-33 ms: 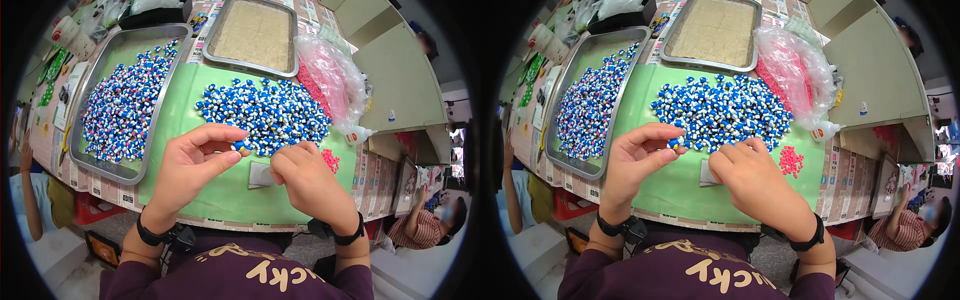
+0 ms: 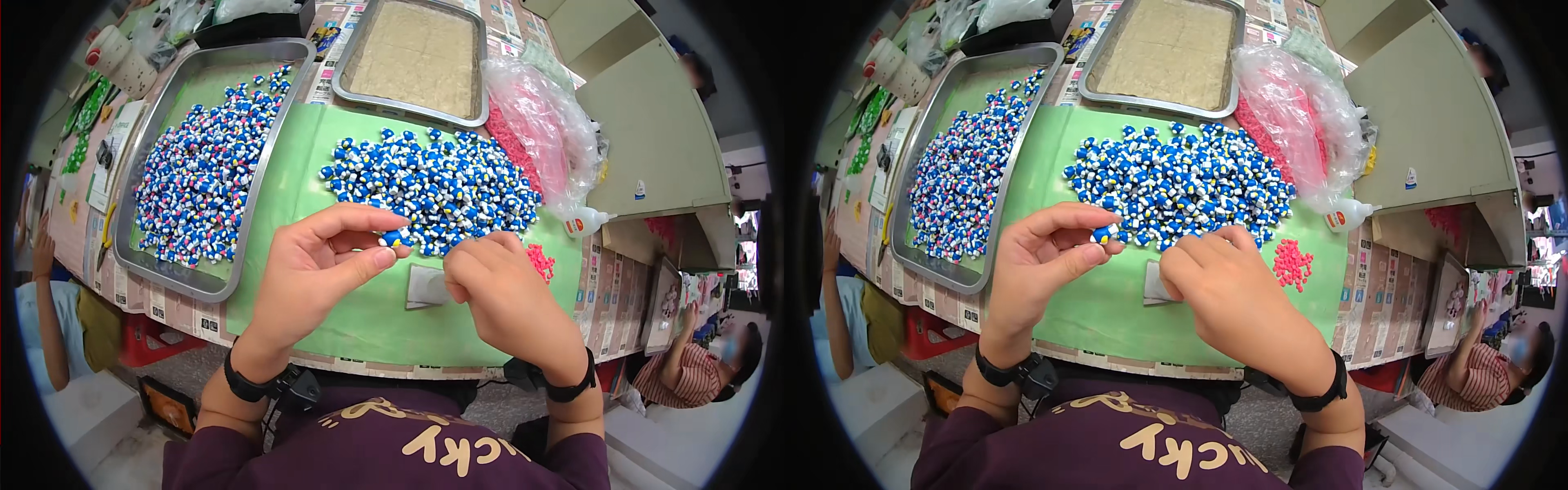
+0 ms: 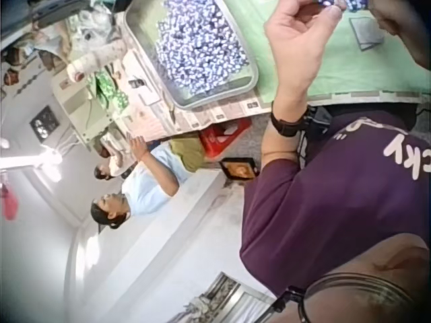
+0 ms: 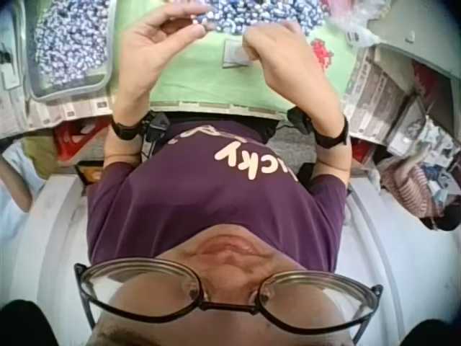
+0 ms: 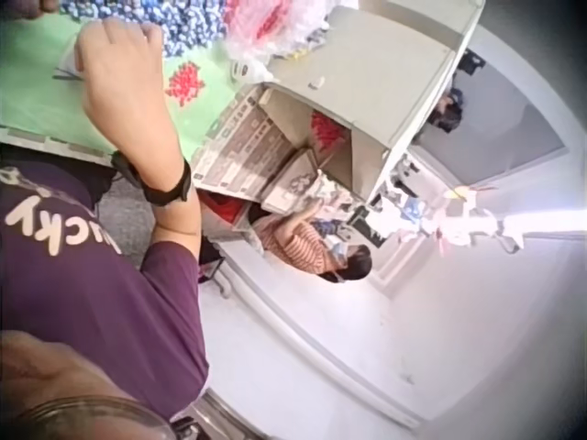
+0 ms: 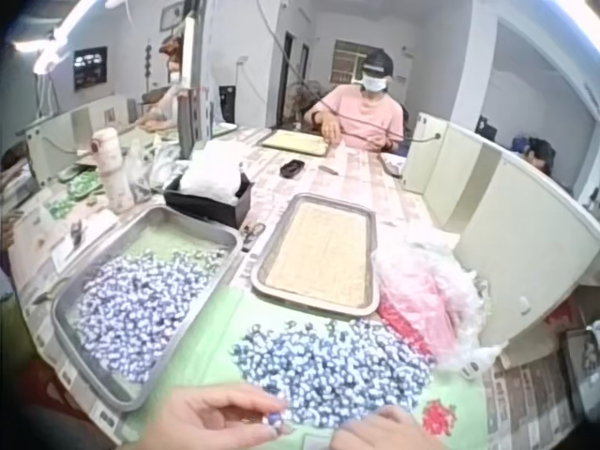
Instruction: The person sits at a workstation and repeatedly picks up small blue and white capsule halves and pink plastic pieces. They manually insert the pink pieces into the capsules and place the assembled units into a metal tray. The person occasionally shifts the tray to make space for more items.
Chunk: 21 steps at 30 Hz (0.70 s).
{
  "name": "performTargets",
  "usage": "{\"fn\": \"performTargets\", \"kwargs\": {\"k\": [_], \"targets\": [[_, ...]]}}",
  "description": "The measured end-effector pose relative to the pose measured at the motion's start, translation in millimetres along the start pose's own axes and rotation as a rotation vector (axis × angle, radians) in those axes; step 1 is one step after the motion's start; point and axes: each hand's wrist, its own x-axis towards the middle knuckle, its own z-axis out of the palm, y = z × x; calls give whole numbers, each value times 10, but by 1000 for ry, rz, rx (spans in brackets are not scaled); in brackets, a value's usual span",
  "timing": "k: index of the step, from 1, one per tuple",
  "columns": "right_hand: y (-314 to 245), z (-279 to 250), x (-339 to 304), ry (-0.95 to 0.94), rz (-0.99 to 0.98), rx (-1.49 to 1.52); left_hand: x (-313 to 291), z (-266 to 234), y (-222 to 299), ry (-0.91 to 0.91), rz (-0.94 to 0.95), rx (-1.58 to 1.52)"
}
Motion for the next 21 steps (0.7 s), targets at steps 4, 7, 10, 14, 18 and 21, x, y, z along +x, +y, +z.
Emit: {"fn": "performTargets", "kwargs": {"k": [4, 7, 10, 14, 18, 21], "targets": [[-35, -81, -3, 156, 21, 223, 0, 38, 14, 15, -62, -74], [-122, -94, -39, 340, 80, 469, 40, 111, -2, -4, -81, -188], [-193, -29, 2, 484, 85, 604, 41, 167, 5, -9, -122, -245], [-242, 44, 81, 605, 54, 635, 35, 268, 8, -4, -58, -236], [-242, 90, 105, 638, 66, 566, 15, 314, 8, -7, 14, -206], [-244, 104, 107, 653, 65, 505, 11, 341, -1, 0, 78, -179]]}}
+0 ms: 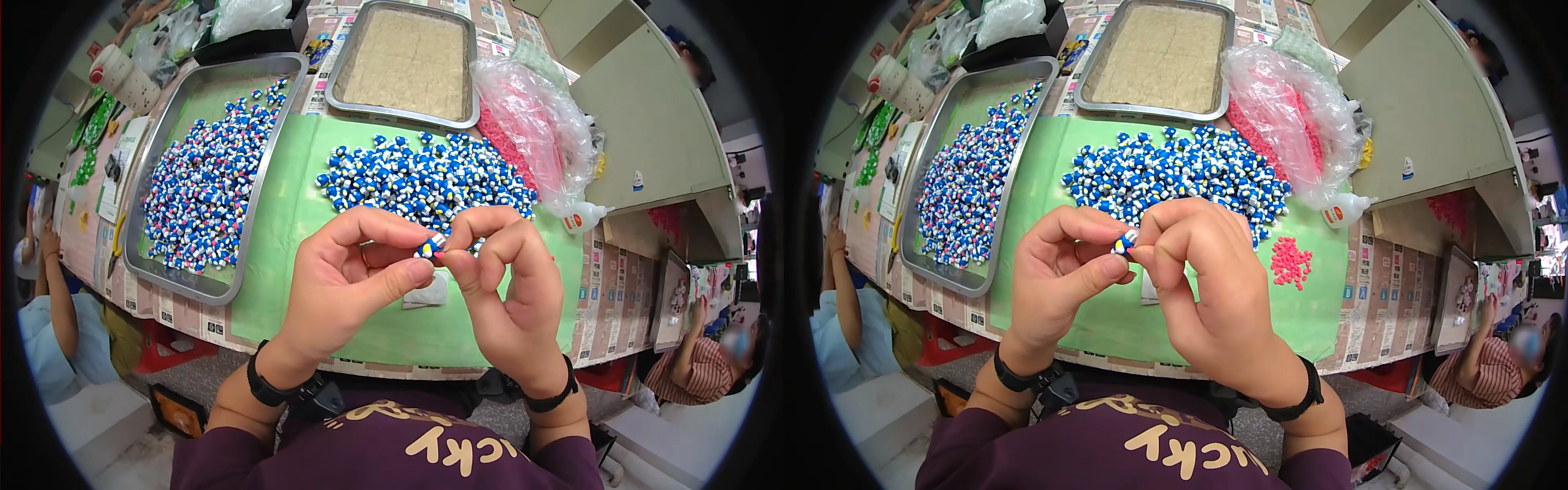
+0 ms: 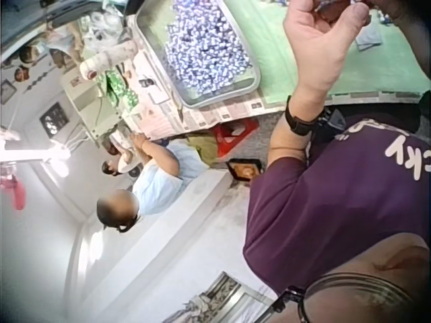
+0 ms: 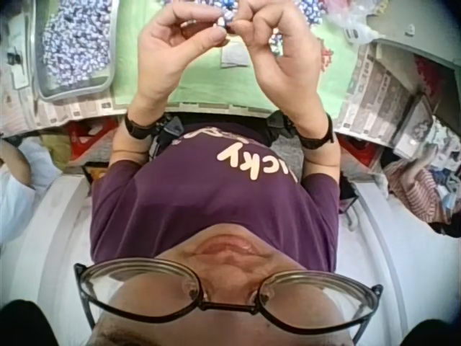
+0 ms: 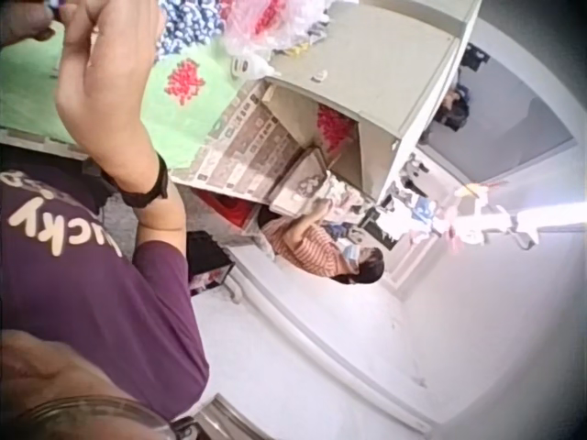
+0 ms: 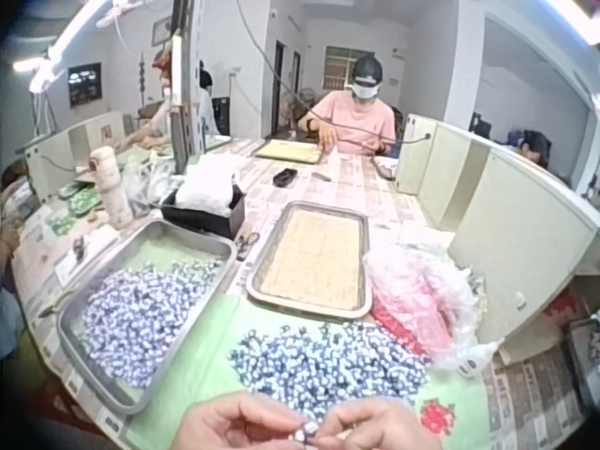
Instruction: The person sits at a workstation and repeatedly picks up small blue and white capsule halves and pink plastic pieces. They manually insert the pink pieces into the capsules and place the assembled units into a metal tray. The person occasionally shifts the tray to make space for more items.
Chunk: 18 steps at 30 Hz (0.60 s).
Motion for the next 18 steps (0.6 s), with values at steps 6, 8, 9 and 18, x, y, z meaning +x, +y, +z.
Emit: {"fn": "performTargets", "kwargs": {"k": [6, 8, 9, 18], "targets": [[8, 54, -25, 45, -11, -39, -31, 19, -70, 29, 284, 306], [46, 40, -42, 62, 8, 33, -21, 27, -73, 35, 349, 405], [54, 4, -33, 26, 38, 62, -12, 15, -50, -12, 385, 471], [381, -992, -132, 135, 221, -340, -87, -880, 316, 366, 631, 826]]}}
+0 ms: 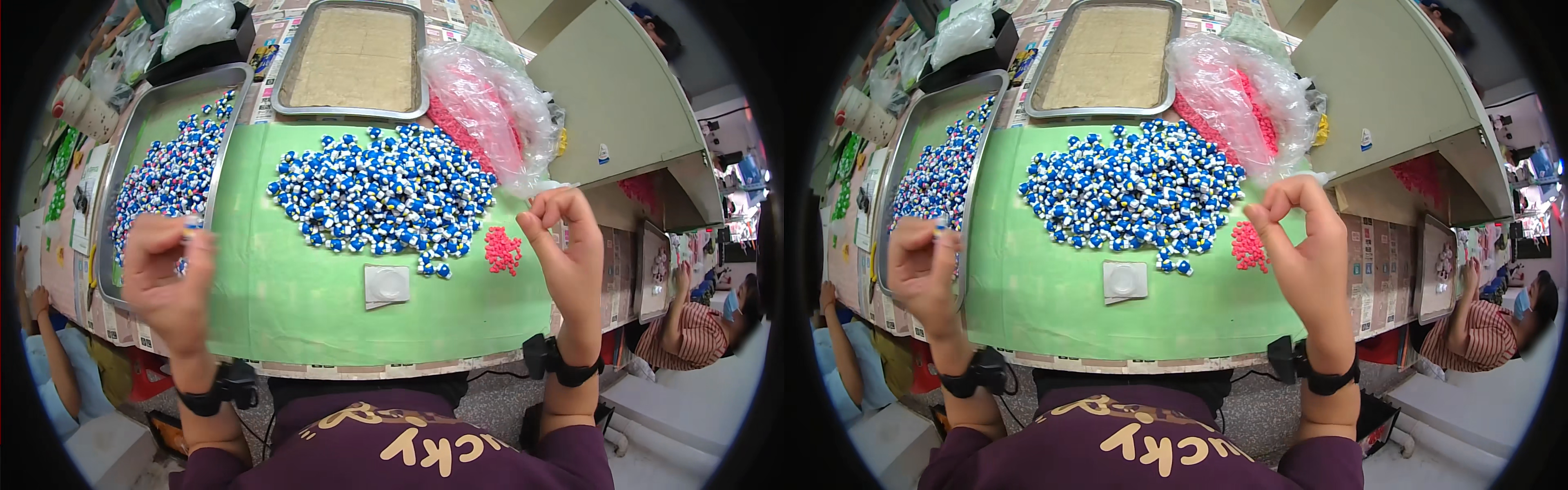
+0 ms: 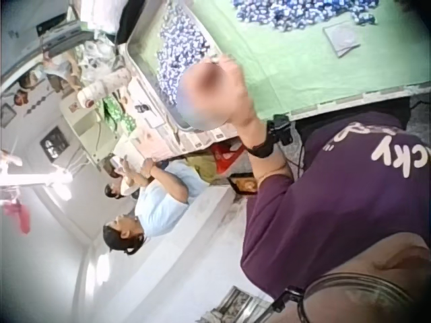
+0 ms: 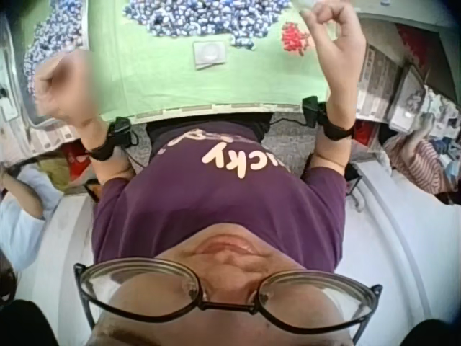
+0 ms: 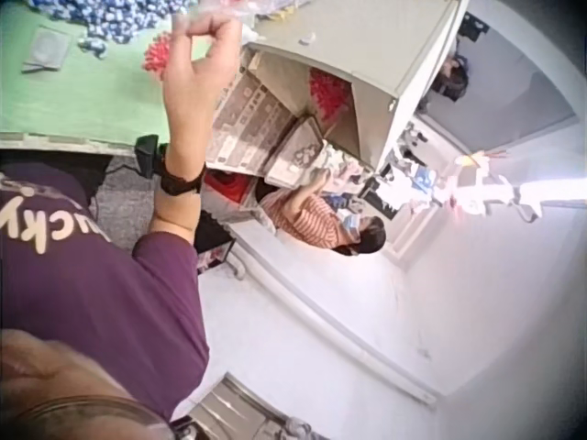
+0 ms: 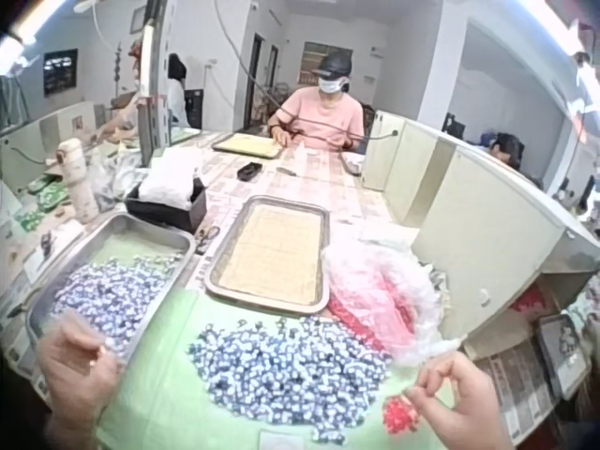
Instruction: The person sits at a workstation and repeatedly picks up small blue and white capsule halves and pink plastic pieces. They manually insert the pink pieces into the capsules and place the assembled units into a metal tray. The person occasionally shifts the tray to make space for more items.
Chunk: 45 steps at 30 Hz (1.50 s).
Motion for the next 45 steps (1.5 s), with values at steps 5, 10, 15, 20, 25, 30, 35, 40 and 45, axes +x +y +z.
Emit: {"fn": "performTargets", "kwargs": {"k": [5, 10, 15, 20, 25, 30, 35, 40, 45], "targets": [[409, -73, -148, -294, -27, -222, 89, -790, -350, 118, -138, 692], [433, 137, -106, -370, -29, -317, 178, -525, -115, 70, -142, 751], [452, 196, -107, -387, -136, -507, 39, 266, 83, -445, -106, 385], [383, 216, -125, -380, -170, -571, -77, 503, 12, -682, -81, 434], [355, 233, -101, -367, -205, -573, -152, 566, -12, -722, -113, 450], [361, 280, -126, -382, -230, -545, -133, 570, 2, -717, -29, 428], [207, 118, -135, -329, -188, -475, -55, 484, 49, -681, -210, 207], [-253, 172, -107, -248, -307, -82, -4, 454, 142, -549, -522, -242], [-557, 457, 6, -297, -595, -29, -50, 662, 414, -667, -601, -557]]}}
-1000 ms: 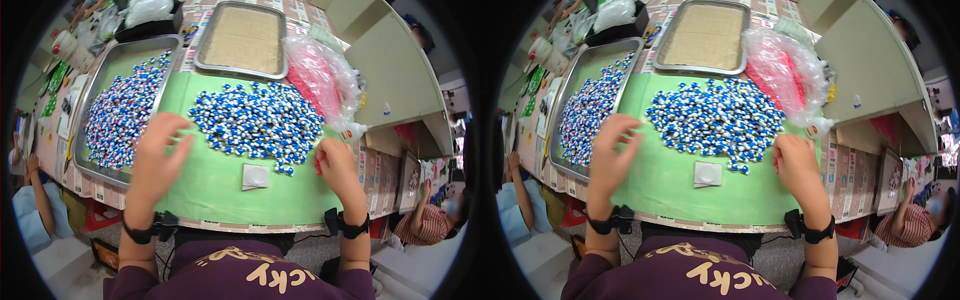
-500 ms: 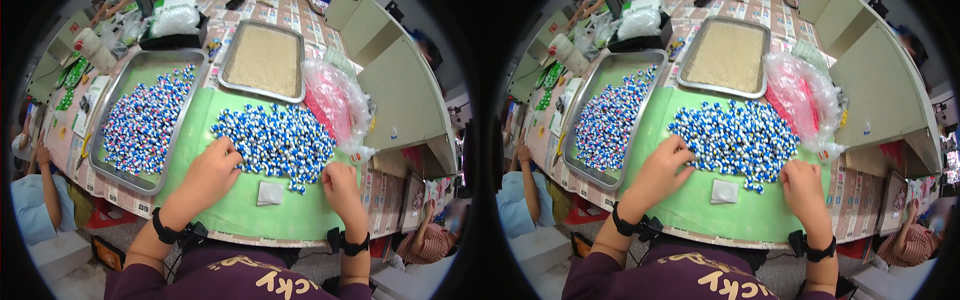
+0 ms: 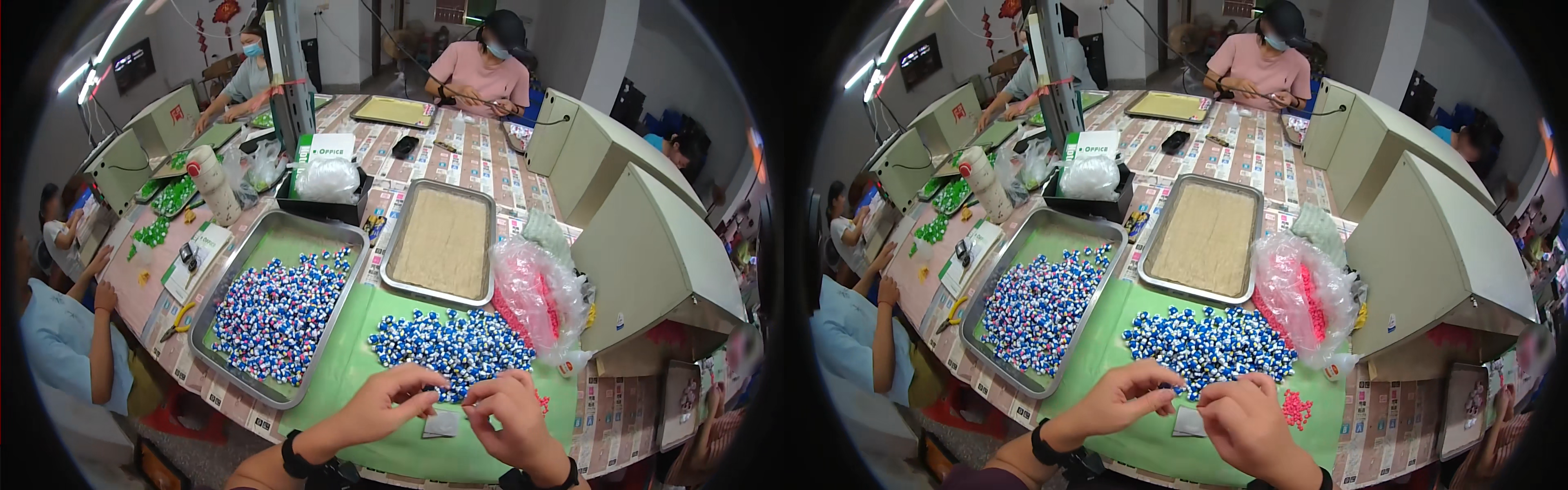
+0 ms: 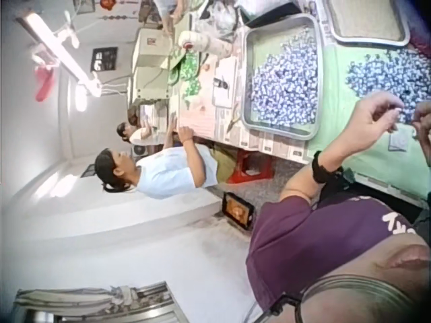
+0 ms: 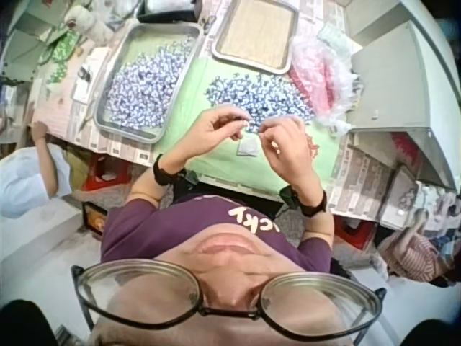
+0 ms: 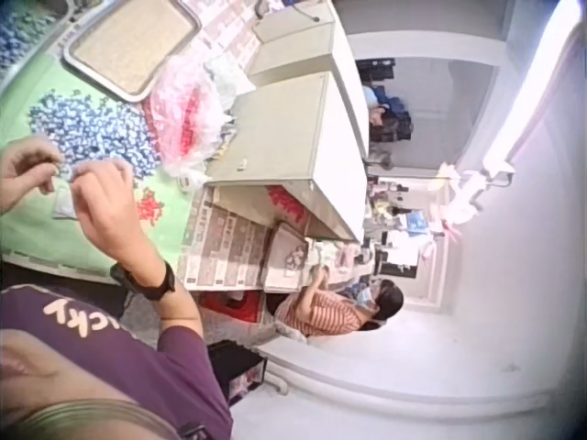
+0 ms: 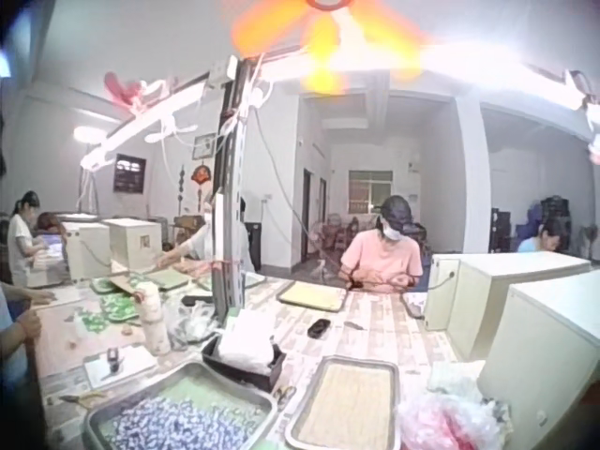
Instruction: The person sits at a workstation and repeatedly picks up small blue and white capsule halves and pink plastic pieces. They manually insert the pink pieces into the capsules and place the assembled units into a metal tray. The person occasionally shifts the tray to make space for more items.
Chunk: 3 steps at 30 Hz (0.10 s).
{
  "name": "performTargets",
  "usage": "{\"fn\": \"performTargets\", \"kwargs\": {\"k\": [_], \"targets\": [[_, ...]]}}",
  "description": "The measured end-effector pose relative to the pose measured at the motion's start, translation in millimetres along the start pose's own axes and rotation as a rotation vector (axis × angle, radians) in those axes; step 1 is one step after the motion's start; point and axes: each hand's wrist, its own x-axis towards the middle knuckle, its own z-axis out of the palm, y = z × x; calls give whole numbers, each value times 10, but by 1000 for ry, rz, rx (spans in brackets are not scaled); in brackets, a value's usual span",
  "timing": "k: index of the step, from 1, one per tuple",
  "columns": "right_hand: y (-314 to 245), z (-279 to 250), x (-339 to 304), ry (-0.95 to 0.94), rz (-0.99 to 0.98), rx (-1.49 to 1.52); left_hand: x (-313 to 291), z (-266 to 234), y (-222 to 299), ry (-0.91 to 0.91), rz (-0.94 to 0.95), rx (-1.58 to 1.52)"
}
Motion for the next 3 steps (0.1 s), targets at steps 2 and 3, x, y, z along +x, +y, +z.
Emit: {"fn": "performTargets", "kwargs": {"k": [2, 3], "targets": [[1, 49, 59, 25, -60, -51, 19, 15, -16, -139, -50, -47], [-1, 47, 76, 29, -63, -53, 19, 56, 31, -178, -127, -127]]}}
